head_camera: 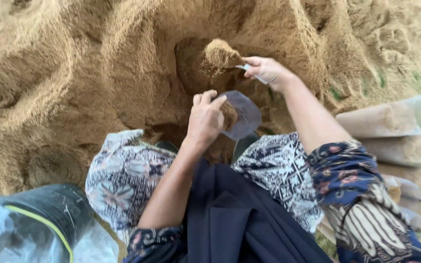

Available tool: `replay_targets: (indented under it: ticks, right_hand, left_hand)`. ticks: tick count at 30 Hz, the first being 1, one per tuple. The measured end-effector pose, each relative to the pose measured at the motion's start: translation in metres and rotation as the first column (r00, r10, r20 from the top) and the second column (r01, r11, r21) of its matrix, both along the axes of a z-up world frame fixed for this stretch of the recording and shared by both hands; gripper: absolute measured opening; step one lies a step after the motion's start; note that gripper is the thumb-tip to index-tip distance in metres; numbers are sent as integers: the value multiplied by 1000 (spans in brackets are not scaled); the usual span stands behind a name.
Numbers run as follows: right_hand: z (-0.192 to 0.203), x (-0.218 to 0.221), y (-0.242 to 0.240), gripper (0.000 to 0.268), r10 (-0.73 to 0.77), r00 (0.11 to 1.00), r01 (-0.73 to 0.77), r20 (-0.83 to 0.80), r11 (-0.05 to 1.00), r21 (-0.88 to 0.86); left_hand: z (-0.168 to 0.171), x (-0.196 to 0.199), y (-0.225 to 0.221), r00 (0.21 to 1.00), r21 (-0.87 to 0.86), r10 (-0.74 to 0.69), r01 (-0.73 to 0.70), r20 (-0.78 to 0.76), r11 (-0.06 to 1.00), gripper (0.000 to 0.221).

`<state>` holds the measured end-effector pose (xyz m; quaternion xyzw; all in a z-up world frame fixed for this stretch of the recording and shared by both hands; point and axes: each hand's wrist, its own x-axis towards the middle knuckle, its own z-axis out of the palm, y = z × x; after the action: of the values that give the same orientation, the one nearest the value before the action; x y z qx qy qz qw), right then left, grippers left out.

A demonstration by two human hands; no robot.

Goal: Scooping granular material from a large pile into small plastic bags using a hand scoop.

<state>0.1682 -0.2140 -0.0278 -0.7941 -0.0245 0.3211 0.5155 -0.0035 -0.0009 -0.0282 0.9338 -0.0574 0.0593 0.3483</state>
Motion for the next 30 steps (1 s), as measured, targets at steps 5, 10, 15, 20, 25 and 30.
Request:
replay_targets:
  ticks: [5,10,15,20,25,30]
  right_hand:
    - [86,-15,-16,51,26,990,-52,-140,980,-191]
    - [132,-47,-34,39,141,985,-165,-99,941,-297]
    - [166,-87,-19,21,256,966,-231,-28,814,-534]
    - [137,-113,-18,31,683,596,-147,422,610,-779]
    - [133,-127,-8,26,856,30,174,516,504,-846]
    - [176,-107,-15,17,852,56,266,520,489,-831]
  left_hand:
    - [7,-1,-6,996,-50,82,-83,-24,995,47]
    - [4,-2,-4,994,-68,76,-81,-73,994,55]
    - [0,3,-2,995,-221,50,-67,-84,973,58]
    - [-3,5,-5,996,-291,75,-88,-54,953,36]
    - [0,5,-4,997,-305,79,-81,-17,949,38]
    - [20,-4,-2,984,-321,47,-101,-172,942,51]
